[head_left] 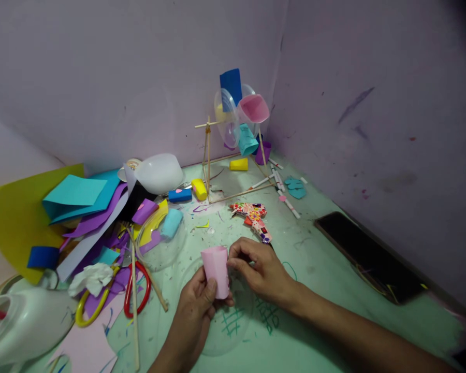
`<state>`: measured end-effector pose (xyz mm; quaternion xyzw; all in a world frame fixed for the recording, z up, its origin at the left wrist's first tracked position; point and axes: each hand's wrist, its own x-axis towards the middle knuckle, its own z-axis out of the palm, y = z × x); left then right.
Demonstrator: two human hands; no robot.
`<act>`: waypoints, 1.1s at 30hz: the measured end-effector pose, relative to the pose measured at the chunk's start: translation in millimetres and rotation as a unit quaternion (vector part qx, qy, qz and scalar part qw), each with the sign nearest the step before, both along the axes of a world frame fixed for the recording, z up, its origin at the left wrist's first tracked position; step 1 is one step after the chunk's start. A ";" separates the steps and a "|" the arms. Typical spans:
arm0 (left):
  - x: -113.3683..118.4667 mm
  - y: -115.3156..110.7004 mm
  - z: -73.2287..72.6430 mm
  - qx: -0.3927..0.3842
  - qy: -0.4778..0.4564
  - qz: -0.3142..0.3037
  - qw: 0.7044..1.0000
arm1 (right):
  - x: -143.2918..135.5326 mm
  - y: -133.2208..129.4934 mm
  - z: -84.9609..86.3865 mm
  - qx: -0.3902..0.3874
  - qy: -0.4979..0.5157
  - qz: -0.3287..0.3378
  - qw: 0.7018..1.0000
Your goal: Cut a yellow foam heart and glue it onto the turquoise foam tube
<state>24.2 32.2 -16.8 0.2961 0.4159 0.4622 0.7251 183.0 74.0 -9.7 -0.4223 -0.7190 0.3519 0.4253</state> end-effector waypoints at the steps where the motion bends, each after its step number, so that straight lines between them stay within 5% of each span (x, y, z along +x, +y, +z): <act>1: -0.2 0.6 0.3 0.000 -0.008 0.003 1.000 | 0.5 -0.9 1.0 0.003 -0.006 0.012 1.000; 6: -4.4 4.7 1.4 -0.022 -0.065 0.051 0.996 | 2.6 -6.9 13.6 -0.040 0.018 0.190 0.981; 9: -7.0 5.4 1.7 -0.037 -0.081 0.073 0.993 | 5.3 -10.3 24.2 -0.096 0.044 0.333 0.937; 16: -5.5 6.6 4.8 -0.046 -0.066 0.117 0.990 | 24.1 -14.2 44.5 -0.225 0.031 0.537 0.812; 17: -5.3 6.9 5.2 -0.044 -0.064 0.121 0.990 | 24.3 -14.4 44.6 -0.228 0.039 0.532 0.814; 19: -5.1 7.0 5.7 -0.037 -0.060 0.116 0.991 | 20.2 -14.1 41.1 -0.219 0.071 0.442 0.867; 22: -4.5 5.8 5.6 -0.014 -0.051 0.091 0.995 | 7.2 -11.0 29.0 -0.155 0.122 0.145 0.970; 24: -3.6 4.4 5.2 0.001 -0.037 0.076 0.996 | -0.1 -7.7 19.9 -0.084 0.110 0.023 0.990; 28: -1.0 2.8 3.3 0.000 -0.015 0.067 0.998 | -4.6 -4.0 7.2 0.020 0.068 -0.004 0.997; 33: 0.0 2.6 -0.5 0.006 -0.004 0.058 0.998 | -4.5 -5.6 0.0 0.060 0.034 0.014 0.998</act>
